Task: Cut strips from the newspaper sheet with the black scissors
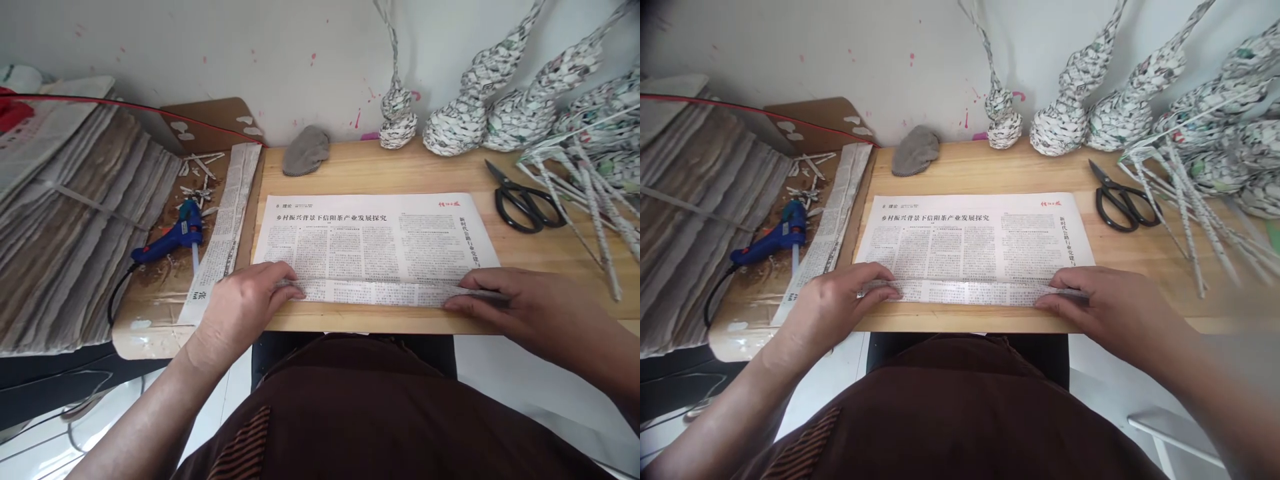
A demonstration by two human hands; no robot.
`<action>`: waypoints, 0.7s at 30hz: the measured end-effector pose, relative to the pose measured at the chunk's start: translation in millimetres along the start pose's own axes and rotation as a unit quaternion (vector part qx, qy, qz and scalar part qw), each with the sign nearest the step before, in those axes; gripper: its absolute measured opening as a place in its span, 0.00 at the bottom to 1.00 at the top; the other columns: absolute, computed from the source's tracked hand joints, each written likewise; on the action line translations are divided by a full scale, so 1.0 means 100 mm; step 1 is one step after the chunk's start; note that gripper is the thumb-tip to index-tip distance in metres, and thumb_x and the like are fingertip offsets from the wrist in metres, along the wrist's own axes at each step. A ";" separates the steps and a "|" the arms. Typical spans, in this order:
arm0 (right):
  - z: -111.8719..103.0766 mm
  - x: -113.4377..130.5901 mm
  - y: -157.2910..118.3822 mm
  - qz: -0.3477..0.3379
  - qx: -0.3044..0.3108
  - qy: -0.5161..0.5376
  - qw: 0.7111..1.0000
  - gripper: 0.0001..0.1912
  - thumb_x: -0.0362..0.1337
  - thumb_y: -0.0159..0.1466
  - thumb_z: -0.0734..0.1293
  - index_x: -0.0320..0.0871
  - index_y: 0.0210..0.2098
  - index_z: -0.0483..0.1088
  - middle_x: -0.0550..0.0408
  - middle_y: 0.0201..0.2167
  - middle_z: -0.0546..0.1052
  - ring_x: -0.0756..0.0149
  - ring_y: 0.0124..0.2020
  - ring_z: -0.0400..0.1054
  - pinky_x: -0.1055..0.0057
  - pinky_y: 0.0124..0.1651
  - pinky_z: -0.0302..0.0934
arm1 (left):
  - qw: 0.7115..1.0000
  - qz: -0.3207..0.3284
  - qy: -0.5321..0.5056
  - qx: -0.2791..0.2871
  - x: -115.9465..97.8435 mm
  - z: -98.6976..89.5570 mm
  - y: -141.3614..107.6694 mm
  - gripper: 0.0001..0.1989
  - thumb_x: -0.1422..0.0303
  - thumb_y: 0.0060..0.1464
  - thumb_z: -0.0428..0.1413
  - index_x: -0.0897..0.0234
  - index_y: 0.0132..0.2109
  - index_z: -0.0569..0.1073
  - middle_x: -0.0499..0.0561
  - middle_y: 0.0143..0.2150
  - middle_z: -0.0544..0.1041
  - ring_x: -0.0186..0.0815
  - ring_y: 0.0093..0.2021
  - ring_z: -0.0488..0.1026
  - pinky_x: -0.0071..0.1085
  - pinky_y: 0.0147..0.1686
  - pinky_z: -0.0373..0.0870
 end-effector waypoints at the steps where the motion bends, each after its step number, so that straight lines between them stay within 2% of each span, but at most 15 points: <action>1: 0.00 -0.02 0.01 0.009 0.013 0.013 1.000 0.30 0.66 0.66 0.57 0.50 0.27 0.74 0.60 0.22 0.77 0.66 0.23 0.71 0.71 0.24 0.59 | 1.000 -0.008 -0.003 0.002 0.01 0.00 0.01 0.07 0.60 0.59 0.61 0.57 0.40 0.76 0.45 0.36 0.82 0.36 0.34 0.78 0.33 0.33 0.69; 4: 0.01 -0.04 0.03 0.006 0.025 0.037 0.999 0.29 0.65 0.66 0.58 0.50 0.27 0.74 0.60 0.22 0.77 0.66 0.22 0.72 0.72 0.23 0.60 | 0.999 -0.031 -0.006 0.007 0.03 0.00 0.03 0.08 0.59 0.58 0.62 0.57 0.40 0.76 0.44 0.36 0.82 0.36 0.34 0.79 0.32 0.33 0.69; 9: -0.01 0.00 0.08 -0.054 -0.011 0.039 0.998 0.27 0.59 0.70 0.58 0.49 0.25 0.70 0.60 0.17 0.72 0.68 0.18 0.68 0.73 0.21 0.55 | 0.998 -0.056 -0.003 -0.012 0.06 -0.01 0.01 0.09 0.59 0.56 0.63 0.57 0.41 0.76 0.43 0.36 0.83 0.36 0.34 0.80 0.32 0.34 0.70; 12: 0.01 0.03 0.08 -0.061 -0.014 0.011 0.998 0.26 0.56 0.72 0.56 0.48 0.25 0.68 0.58 0.19 0.72 0.65 0.21 0.69 0.70 0.24 0.57 | 0.998 -0.061 -0.001 -0.031 0.09 0.00 -0.02 0.11 0.58 0.56 0.64 0.57 0.43 0.76 0.45 0.35 0.83 0.37 0.34 0.80 0.32 0.34 0.70; 17: 0.06 0.00 0.06 -0.063 -0.022 -0.022 0.998 0.28 0.59 0.71 0.55 0.48 0.25 0.68 0.57 0.20 0.72 0.63 0.24 0.69 0.67 0.27 0.57 | 0.994 -0.080 0.015 -0.075 0.19 -0.01 -0.06 0.21 0.52 0.52 0.65 0.58 0.48 0.77 0.48 0.35 0.82 0.37 0.32 0.80 0.32 0.33 0.72; 21: 0.07 -0.07 0.04 -0.058 -0.047 -0.035 0.997 0.30 0.62 0.70 0.55 0.48 0.25 0.70 0.57 0.21 0.73 0.64 0.24 0.69 0.67 0.27 0.57 | 0.993 -0.067 0.033 -0.093 0.21 0.01 -0.08 0.23 0.50 0.52 0.64 0.58 0.50 0.77 0.50 0.36 0.82 0.37 0.33 0.80 0.31 0.34 0.73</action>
Point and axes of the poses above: each hand's wrist, its own y-axis towards the middle knuckle, its own z-axis out of the palm, x = y × z, the point moved 5 cm from there along y, towards the middle knuckle
